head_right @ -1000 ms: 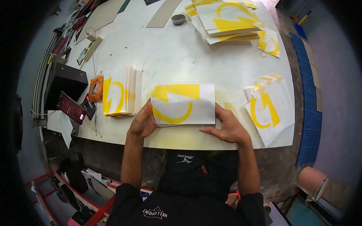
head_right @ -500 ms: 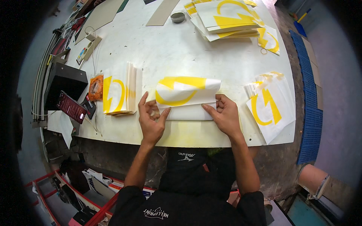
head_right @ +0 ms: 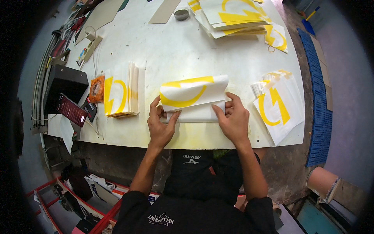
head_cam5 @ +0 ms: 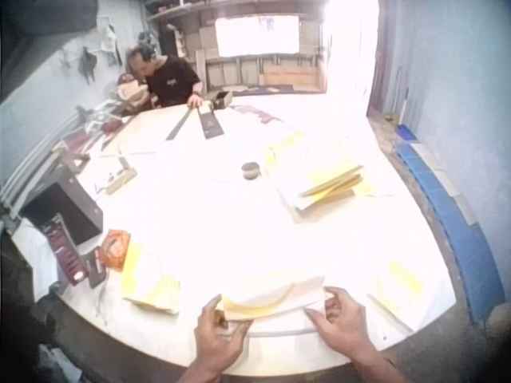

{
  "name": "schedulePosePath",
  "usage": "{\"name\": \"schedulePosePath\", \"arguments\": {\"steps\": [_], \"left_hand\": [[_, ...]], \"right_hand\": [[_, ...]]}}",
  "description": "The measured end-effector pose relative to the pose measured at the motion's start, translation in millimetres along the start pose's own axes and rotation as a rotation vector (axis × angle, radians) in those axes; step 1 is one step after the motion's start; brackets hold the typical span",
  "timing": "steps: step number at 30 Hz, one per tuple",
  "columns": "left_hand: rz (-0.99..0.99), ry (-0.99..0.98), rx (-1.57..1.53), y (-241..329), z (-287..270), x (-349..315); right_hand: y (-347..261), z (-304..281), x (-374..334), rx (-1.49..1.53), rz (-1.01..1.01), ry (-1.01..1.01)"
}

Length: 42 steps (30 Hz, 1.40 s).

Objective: The person repeatedly folds white paper sheets with yellow printed designs in half on a workbench. They smooth the crease with both hands, then place the folded sheet into a growing stack. The process is repeated for multiple sheets throughout the clip.

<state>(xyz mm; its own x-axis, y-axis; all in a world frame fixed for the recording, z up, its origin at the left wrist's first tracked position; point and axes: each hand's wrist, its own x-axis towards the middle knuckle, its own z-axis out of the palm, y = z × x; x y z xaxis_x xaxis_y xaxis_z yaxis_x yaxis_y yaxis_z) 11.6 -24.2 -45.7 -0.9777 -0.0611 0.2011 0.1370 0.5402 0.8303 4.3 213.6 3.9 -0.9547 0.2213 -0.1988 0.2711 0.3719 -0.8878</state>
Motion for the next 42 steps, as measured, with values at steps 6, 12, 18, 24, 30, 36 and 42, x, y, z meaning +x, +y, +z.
{"name": "schedulePosePath", "arguments": {"steps": [6, 12, 18, 24, 30, 36, 42], "left_hand": [[0.021, -0.040, 0.055, 7, -4, -2], [0.007, -0.085, -0.007, 3, -7, -11], [0.276, 0.011, 0.228, 2, -10, -21], [0.201, 0.087, 0.415, -5, -35, -20], [0.267, 0.075, 0.311, -7, -36, -48], [0.255, -0.159, 0.523, 11, -18, -70], [0.268, -0.165, 0.584, 19, -10, -93]], "right_hand": [[20, 20, -55, -0.324, -0.728, 0.164], [25, 48, -57, -0.537, -0.822, -0.015], [37, 46, -63, -0.581, -0.833, -0.062], [36, 41, -62, -0.564, -0.839, -0.067], [36, 45, -63, -0.590, -0.843, -0.060], [31, 44, -67, -0.634, -0.815, -0.078], [-7, 68, -48, -0.633, -0.951, -0.196]]}}
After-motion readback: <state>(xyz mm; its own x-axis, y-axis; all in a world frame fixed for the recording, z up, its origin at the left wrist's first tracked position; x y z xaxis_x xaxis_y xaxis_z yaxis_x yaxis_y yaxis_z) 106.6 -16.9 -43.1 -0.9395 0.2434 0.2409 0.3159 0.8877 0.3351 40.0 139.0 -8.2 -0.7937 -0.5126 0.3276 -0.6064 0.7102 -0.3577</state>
